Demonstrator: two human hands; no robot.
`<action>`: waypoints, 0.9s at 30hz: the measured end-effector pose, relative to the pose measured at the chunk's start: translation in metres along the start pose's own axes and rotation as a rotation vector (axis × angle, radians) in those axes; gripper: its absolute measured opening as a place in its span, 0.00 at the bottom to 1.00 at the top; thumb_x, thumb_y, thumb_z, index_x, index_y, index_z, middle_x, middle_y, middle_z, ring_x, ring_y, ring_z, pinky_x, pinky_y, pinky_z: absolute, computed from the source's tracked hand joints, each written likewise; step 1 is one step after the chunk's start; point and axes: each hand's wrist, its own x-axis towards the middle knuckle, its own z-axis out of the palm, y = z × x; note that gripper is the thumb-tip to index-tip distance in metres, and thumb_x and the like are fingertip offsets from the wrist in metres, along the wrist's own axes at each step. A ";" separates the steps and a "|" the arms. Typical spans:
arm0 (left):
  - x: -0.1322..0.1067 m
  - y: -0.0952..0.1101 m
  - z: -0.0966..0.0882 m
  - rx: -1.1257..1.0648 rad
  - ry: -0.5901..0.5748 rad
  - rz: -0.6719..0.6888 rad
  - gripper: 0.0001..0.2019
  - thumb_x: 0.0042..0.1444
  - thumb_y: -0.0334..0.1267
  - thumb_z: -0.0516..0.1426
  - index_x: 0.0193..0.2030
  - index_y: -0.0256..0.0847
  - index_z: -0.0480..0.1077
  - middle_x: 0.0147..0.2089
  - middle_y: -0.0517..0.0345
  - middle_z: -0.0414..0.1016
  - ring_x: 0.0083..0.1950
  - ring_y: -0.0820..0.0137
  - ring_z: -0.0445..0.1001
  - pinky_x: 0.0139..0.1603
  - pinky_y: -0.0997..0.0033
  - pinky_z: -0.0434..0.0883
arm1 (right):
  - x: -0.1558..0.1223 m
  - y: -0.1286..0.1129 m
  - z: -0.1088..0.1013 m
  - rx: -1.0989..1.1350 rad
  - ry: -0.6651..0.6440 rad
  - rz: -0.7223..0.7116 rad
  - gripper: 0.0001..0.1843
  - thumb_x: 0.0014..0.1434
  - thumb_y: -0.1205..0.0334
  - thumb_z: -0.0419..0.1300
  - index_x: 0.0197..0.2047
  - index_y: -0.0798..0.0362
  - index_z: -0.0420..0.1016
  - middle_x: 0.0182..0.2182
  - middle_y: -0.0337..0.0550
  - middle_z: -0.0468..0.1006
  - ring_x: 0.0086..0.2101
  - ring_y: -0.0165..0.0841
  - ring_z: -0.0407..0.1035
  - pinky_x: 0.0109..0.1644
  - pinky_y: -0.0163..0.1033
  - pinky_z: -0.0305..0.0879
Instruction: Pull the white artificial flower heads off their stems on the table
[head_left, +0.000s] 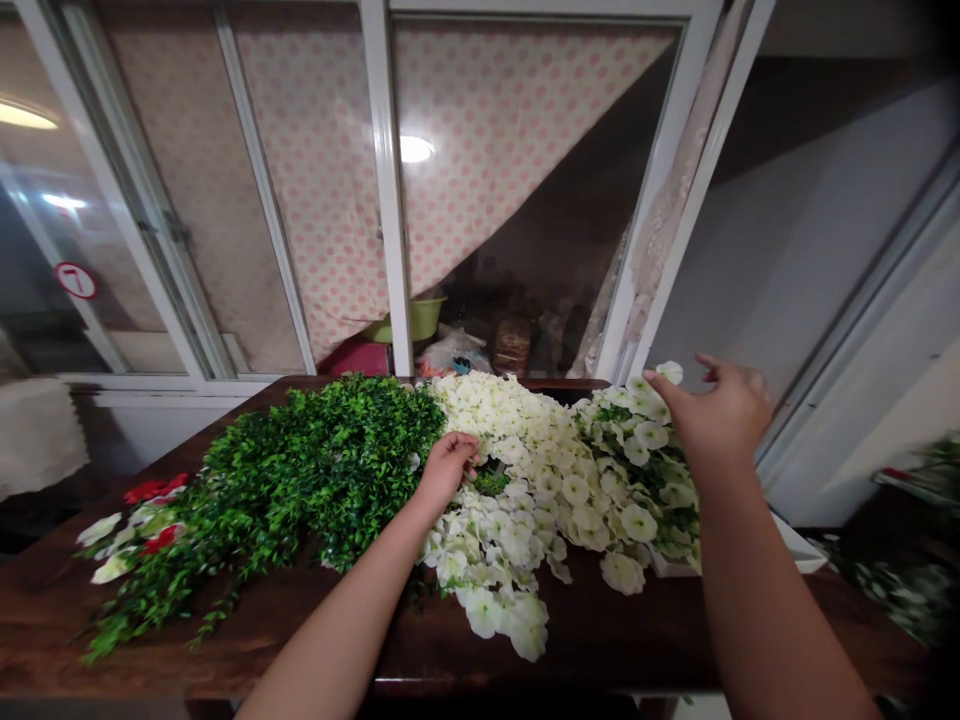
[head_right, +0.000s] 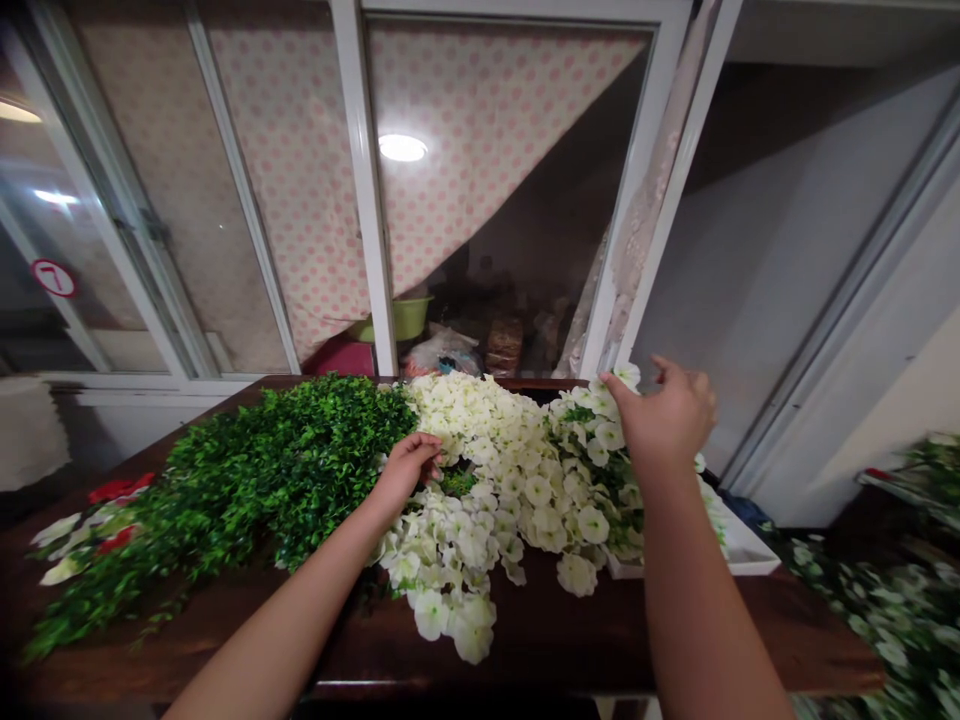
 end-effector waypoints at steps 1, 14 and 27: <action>0.000 0.000 0.000 0.000 0.008 0.007 0.10 0.45 0.40 0.59 0.34 0.38 0.69 0.25 0.61 0.72 0.18 0.75 0.66 0.17 0.77 0.57 | -0.006 -0.007 -0.001 0.034 0.056 -0.028 0.31 0.51 0.40 0.61 0.49 0.56 0.73 0.38 0.53 0.71 0.41 0.47 0.64 0.47 0.50 0.57; 0.005 0.005 -0.023 0.556 0.269 0.432 0.07 0.52 0.34 0.56 0.36 0.41 0.75 0.36 0.54 0.75 0.37 0.66 0.71 0.40 0.69 0.65 | -0.156 -0.105 0.089 0.268 -0.884 -0.337 0.16 0.56 0.67 0.57 0.47 0.51 0.76 0.43 0.49 0.76 0.44 0.40 0.69 0.48 0.40 0.61; -0.013 0.045 -0.029 1.139 0.560 0.631 0.10 0.58 0.36 0.53 0.43 0.43 0.73 0.46 0.49 0.75 0.52 0.55 0.67 0.53 0.54 0.59 | -0.188 -0.094 0.114 0.277 -0.916 -0.477 0.07 0.59 0.63 0.58 0.39 0.49 0.78 0.40 0.46 0.78 0.45 0.39 0.67 0.50 0.39 0.58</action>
